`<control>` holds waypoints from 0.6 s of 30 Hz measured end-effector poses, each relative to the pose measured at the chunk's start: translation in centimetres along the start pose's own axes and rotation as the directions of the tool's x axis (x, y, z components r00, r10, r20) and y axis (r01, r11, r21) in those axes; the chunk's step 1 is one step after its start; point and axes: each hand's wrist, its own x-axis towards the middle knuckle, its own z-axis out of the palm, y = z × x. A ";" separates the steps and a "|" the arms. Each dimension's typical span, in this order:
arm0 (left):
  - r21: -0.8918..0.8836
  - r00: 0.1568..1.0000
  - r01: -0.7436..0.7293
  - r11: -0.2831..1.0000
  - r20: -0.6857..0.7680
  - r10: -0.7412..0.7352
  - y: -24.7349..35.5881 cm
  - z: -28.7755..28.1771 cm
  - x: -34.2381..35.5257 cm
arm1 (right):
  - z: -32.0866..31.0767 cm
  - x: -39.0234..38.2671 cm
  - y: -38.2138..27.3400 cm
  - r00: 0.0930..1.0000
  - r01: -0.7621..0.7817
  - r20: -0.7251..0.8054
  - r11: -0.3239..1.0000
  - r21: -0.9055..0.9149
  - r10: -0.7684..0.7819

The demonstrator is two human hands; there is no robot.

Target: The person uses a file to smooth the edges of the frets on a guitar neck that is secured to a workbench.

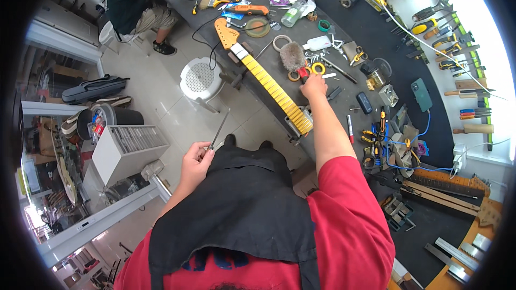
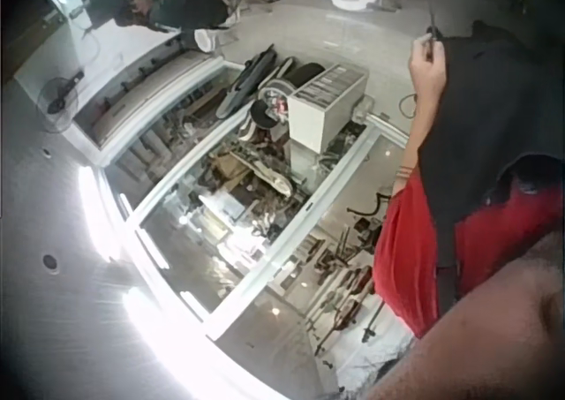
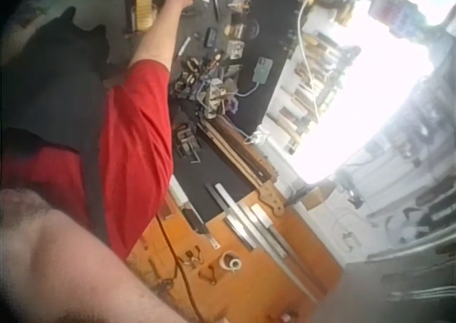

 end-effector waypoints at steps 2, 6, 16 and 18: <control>-0.192 1.000 -0.003 0.981 0.018 0.007 -1.3 0.3 1.8 | 0.7 0.6 1.2 0.999 -0.048 0.003 0.998 -0.035 0.049; -0.272 0.992 0.090 0.958 0.114 -0.061 0.1 -1.6 4.5 | -2.5 -0.7 -0.2 0.966 -0.214 0.213 0.906 0.365 0.143; -0.378 0.935 0.135 0.916 0.356 0.009 -1.8 -5.7 13.4 | -1.2 -20.9 -4.6 0.946 -0.073 -0.298 0.978 0.195 0.130; -0.355 0.907 0.051 0.934 0.408 0.106 -1.7 -6.3 14.9 | 0.8 -25.6 -7.3 0.951 -0.127 -0.251 0.967 0.221 0.182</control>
